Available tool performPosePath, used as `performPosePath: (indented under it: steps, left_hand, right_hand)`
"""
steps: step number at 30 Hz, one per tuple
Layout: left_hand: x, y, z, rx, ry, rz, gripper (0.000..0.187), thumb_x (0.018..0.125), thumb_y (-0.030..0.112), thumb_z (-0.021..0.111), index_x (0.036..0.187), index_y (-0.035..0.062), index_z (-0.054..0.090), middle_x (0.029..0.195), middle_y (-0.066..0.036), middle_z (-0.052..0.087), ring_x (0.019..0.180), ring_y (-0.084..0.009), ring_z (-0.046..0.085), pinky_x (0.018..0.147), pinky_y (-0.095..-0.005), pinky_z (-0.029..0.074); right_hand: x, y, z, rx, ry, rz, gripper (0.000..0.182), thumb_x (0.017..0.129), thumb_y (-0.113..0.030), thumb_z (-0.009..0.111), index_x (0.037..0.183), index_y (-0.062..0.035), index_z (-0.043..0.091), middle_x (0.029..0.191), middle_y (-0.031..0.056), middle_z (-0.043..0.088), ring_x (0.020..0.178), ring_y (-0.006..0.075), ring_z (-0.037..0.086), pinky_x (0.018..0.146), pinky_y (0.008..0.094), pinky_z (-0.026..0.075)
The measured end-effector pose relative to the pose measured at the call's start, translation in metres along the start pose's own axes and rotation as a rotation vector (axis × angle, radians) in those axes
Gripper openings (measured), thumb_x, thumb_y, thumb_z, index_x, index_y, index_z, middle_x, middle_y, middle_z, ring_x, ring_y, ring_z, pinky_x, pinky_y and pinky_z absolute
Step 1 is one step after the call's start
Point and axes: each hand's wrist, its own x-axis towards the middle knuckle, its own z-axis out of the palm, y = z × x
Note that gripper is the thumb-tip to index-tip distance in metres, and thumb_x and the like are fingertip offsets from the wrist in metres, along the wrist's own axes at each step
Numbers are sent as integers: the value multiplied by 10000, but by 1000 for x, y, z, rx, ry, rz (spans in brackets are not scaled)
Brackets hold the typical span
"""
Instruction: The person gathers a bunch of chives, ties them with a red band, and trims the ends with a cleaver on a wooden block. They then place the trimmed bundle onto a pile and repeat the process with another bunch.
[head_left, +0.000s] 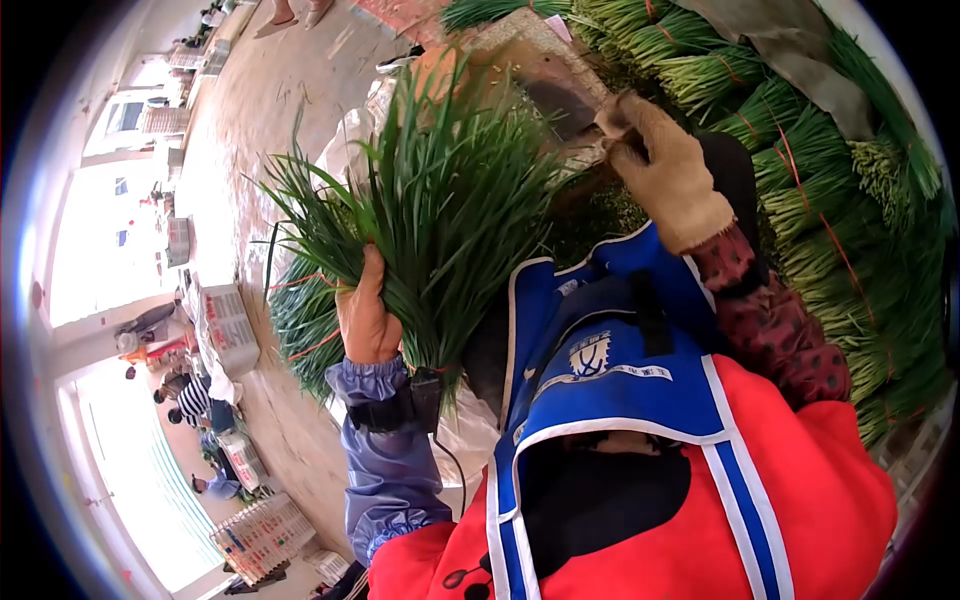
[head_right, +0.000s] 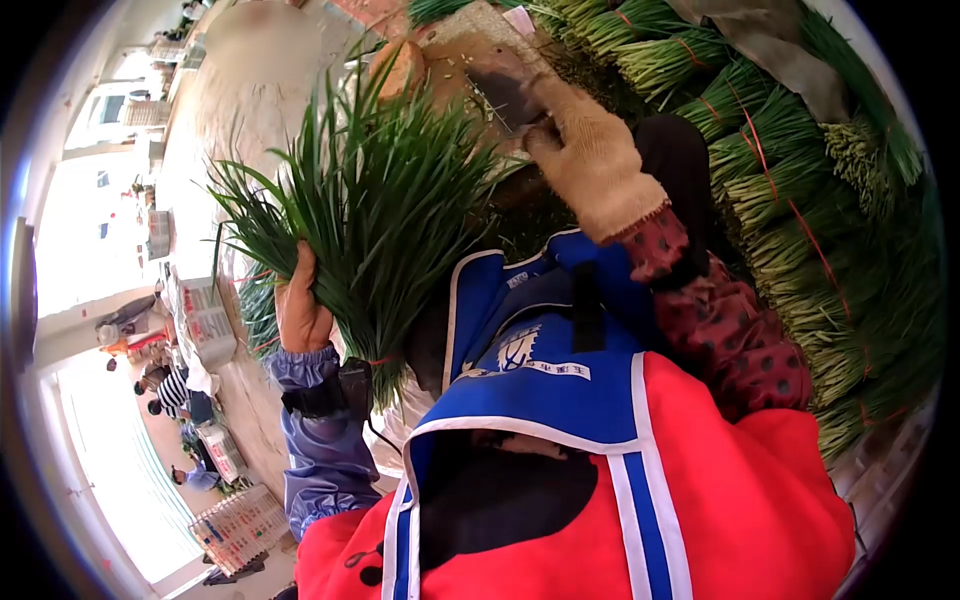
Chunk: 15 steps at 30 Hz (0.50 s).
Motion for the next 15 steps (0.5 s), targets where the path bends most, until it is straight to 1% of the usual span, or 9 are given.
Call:
performPosePath:
  steps: [1, 2, 3, 5, 6, 8, 9, 11, 15]
  left_hand:
    - [4, 16, 2, -511, 44, -295, 359, 1000, 197, 591, 1306, 16, 539, 1237, -111, 639, 1088, -226, 648, 932, -354, 552]
    - [6, 25, 5, -1023, 88, -588, 356, 1006, 196, 581, 1308, 13, 537, 1234, -113, 640, 1093, -223, 646, 938, -345, 547]
    - [5, 27, 8, -1022, 89, -591, 356, 1006, 196, 581, 1308, 13, 537, 1234, -113, 640, 1093, -223, 646, 938, -345, 547]
    - [3, 29, 15, -1053, 158, -553, 342, 1011, 188, 573, 1298, 4, 550, 1218, -108, 645, 1085, -209, 644, 933, -327, 539]
    - [0, 32, 19, -1055, 156, -557, 342, 1011, 188, 573, 1298, 4, 550, 1218, -108, 645, 1085, -209, 644, 933, -327, 539]
    - [-5, 41, 25, -596, 147, -137, 339, 996, 187, 604, 1279, 3, 571, 1198, -93, 651, 1062, -188, 643, 901, -315, 539]
    - [-4, 46, 27, -595, 148, -140, 339, 996, 187, 604, 1279, 3, 571, 1198, -93, 651, 1062, -188, 643, 901, -315, 539]
    - [0, 54, 27, -1129, 220, -542, 276, 954, 79, 647, 1224, 31, 612, 1161, -74, 666, 1038, -191, 652, 910, -328, 536]
    - [0, 53, 30, -1083, 260, -570, 280, 949, 69, 651, 1224, 30, 612, 1151, -79, 670, 1030, -194, 653, 900, -330, 537]
  right_hand:
    - [-4, -20, 0, 221, -21, 5, 258, 835, -8, 667, 1091, -36, 657, 942, 122, 707, 874, 293, 698, 772, 326, 558]
    - [-10, -39, -2, 306, -107, -96, 252, 831, -4, 677, 1081, -35, 663, 942, 124, 707, 870, 270, 701, 763, 327, 557]
    - [-16, -54, -1, 390, -192, -196, 245, 828, 0, 686, 1070, -34, 669, 942, 126, 708, 866, 248, 704, 755, 328, 555]
    - [-22, -76, 15, 432, -266, -473, 228, 823, -59, 718, 1045, -56, 665, 886, 121, 683, 782, 306, 685, 696, 368, 554]
    - [-28, -83, 26, 483, -455, -297, 173, 873, -139, 673, 1027, -62, 658, 891, 134, 674, 797, 348, 671, 695, 411, 545]
    - [-31, -84, 53, 216, -455, -328, 252, 887, -141, 661, 1100, -9, 643, 914, 156, 697, 794, 337, 690, 692, 405, 555]
    - [-31, -80, 63, 218, -458, -328, 252, 887, -141, 661, 1100, -9, 643, 914, 156, 697, 794, 337, 690, 692, 405, 555]
    - [-28, -78, 76, 59, -648, -172, 273, 921, -279, 605, 1067, -52, 653, 855, 150, 694, 794, 364, 674, 694, 448, 538]
    - [-21, -86, 80, -116, -742, -168, 264, 917, -320, 596, 1019, -85, 657, 799, 131, 693, 775, 354, 678, 671, 462, 527]
